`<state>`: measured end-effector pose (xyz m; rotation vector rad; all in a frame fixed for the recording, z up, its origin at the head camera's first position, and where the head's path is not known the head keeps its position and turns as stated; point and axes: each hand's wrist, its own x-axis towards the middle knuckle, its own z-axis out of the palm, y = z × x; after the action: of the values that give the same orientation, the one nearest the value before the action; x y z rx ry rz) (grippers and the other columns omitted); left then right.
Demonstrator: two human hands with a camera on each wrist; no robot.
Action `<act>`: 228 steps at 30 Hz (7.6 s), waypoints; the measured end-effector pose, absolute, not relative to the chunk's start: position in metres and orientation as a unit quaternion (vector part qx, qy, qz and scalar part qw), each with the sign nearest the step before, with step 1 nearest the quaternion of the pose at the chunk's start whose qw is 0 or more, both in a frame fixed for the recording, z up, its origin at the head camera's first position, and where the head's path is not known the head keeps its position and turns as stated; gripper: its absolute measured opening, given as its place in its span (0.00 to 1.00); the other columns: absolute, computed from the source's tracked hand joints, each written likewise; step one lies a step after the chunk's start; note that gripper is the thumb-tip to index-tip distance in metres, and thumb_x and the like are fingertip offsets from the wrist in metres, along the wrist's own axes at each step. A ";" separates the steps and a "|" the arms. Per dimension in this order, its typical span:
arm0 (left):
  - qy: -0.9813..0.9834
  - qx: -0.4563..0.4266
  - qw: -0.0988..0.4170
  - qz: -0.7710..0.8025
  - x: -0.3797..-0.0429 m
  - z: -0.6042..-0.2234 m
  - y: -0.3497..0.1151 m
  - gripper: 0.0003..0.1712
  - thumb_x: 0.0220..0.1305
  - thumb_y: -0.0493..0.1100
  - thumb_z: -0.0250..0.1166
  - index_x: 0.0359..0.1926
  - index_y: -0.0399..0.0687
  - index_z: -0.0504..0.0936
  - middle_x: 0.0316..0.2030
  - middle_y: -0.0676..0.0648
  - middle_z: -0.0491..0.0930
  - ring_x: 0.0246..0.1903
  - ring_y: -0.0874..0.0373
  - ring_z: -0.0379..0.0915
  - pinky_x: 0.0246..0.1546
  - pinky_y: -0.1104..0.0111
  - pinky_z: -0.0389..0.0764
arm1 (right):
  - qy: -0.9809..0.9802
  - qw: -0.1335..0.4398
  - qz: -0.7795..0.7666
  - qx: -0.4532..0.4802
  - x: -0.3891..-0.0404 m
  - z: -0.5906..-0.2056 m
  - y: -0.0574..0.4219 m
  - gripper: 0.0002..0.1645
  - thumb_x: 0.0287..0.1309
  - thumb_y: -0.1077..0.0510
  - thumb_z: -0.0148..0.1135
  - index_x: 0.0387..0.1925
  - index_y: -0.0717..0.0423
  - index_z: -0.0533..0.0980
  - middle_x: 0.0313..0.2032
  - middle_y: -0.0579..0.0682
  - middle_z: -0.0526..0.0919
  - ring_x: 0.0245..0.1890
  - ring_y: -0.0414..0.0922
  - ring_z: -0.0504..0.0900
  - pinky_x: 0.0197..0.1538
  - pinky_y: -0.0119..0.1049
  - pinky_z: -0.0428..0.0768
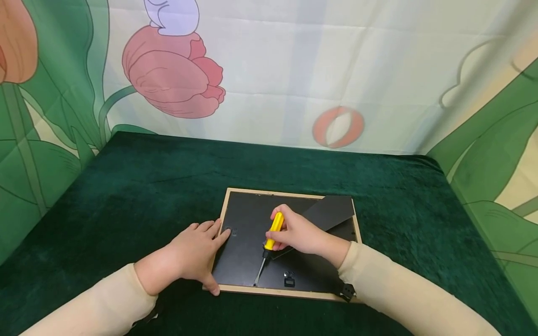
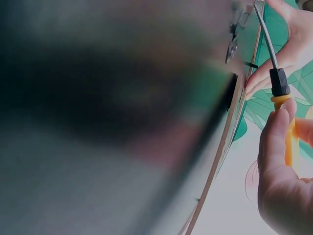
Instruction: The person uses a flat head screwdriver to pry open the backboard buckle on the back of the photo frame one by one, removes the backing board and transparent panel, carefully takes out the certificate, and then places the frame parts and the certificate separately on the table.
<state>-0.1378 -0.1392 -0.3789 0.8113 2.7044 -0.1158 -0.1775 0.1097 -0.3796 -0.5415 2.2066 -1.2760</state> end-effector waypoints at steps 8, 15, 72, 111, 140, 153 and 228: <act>0.945 0.275 0.167 -0.055 -0.138 -0.378 -0.137 0.71 0.24 0.77 0.70 0.67 0.41 0.62 0.66 0.34 0.57 0.64 0.39 0.53 0.59 0.47 0.59 | 0.823 0.266 -0.452 -0.219 -0.177 -0.377 0.102 0.27 0.56 0.62 0.64 0.50 0.62 0.59 0.32 0.52 0.81 0.25 0.44 0.82 0.36 0.34 0.81; 0.943 0.281 0.164 -0.063 -0.141 -0.378 -0.135 0.72 0.24 0.79 0.69 0.67 0.40 0.62 0.66 0.34 0.57 0.64 0.40 0.53 0.60 0.47 0.58 | 0.830 0.265 -0.422 -0.251 -0.177 -0.373 0.099 0.24 0.57 0.63 0.63 0.48 0.62 0.59 0.30 0.50 0.80 0.24 0.43 0.82 0.34 0.33 0.81; 0.946 0.267 0.177 -0.043 -0.138 -0.379 -0.132 0.72 0.22 0.75 0.73 0.67 0.38 0.62 0.66 0.33 0.57 0.64 0.38 0.53 0.60 0.48 0.59 | 0.803 0.153 -0.532 -0.221 -0.112 -0.358 0.142 0.26 0.56 0.62 0.64 0.50 0.60 0.60 0.37 0.55 0.83 0.29 0.43 0.84 0.38 0.33 0.81; 0.947 0.267 0.173 -0.038 -0.137 -0.378 -0.133 0.73 0.22 0.74 0.74 0.67 0.38 0.61 0.67 0.33 0.55 0.64 0.38 0.52 0.61 0.48 0.59 | 0.866 0.149 -0.431 -0.205 -0.152 -0.379 0.176 0.24 0.61 0.64 0.57 0.54 0.60 0.59 0.28 0.50 0.79 0.22 0.47 0.78 0.30 0.33 0.80; 0.947 0.262 0.182 -0.030 -0.138 -0.375 -0.130 0.73 0.22 0.73 0.74 0.67 0.38 0.60 0.66 0.31 0.54 0.64 0.37 0.51 0.60 0.47 0.59 | 0.896 0.034 -0.428 -0.113 -0.162 -0.349 0.204 0.25 0.59 0.54 0.62 0.53 0.62 0.68 0.33 0.54 0.81 0.26 0.46 0.80 0.34 0.32 0.80; 0.948 0.262 0.182 -0.022 -0.138 -0.377 -0.131 0.72 0.21 0.73 0.75 0.67 0.38 0.61 0.66 0.32 0.55 0.64 0.37 0.52 0.59 0.46 0.60 | 0.957 -0.030 -0.252 -0.144 -0.171 -0.350 0.223 0.13 0.62 0.53 0.59 0.38 0.58 0.69 0.24 0.48 0.77 0.20 0.41 0.74 0.25 0.33 0.75; 0.947 0.260 0.181 -0.055 -0.137 -0.374 -0.131 0.73 0.21 0.76 0.73 0.67 0.37 0.61 0.66 0.32 0.56 0.63 0.38 0.56 0.59 0.49 0.62 | 0.960 -0.012 -0.139 -0.242 -0.203 -0.368 0.223 0.05 0.58 0.59 0.61 0.30 0.56 0.74 0.20 0.44 0.72 0.20 0.40 0.69 0.26 0.32 0.72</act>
<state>-0.1372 -0.1312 -0.3738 0.7343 2.6741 -0.1550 -0.2026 0.2235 -0.3681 -0.7655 3.0389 -0.4415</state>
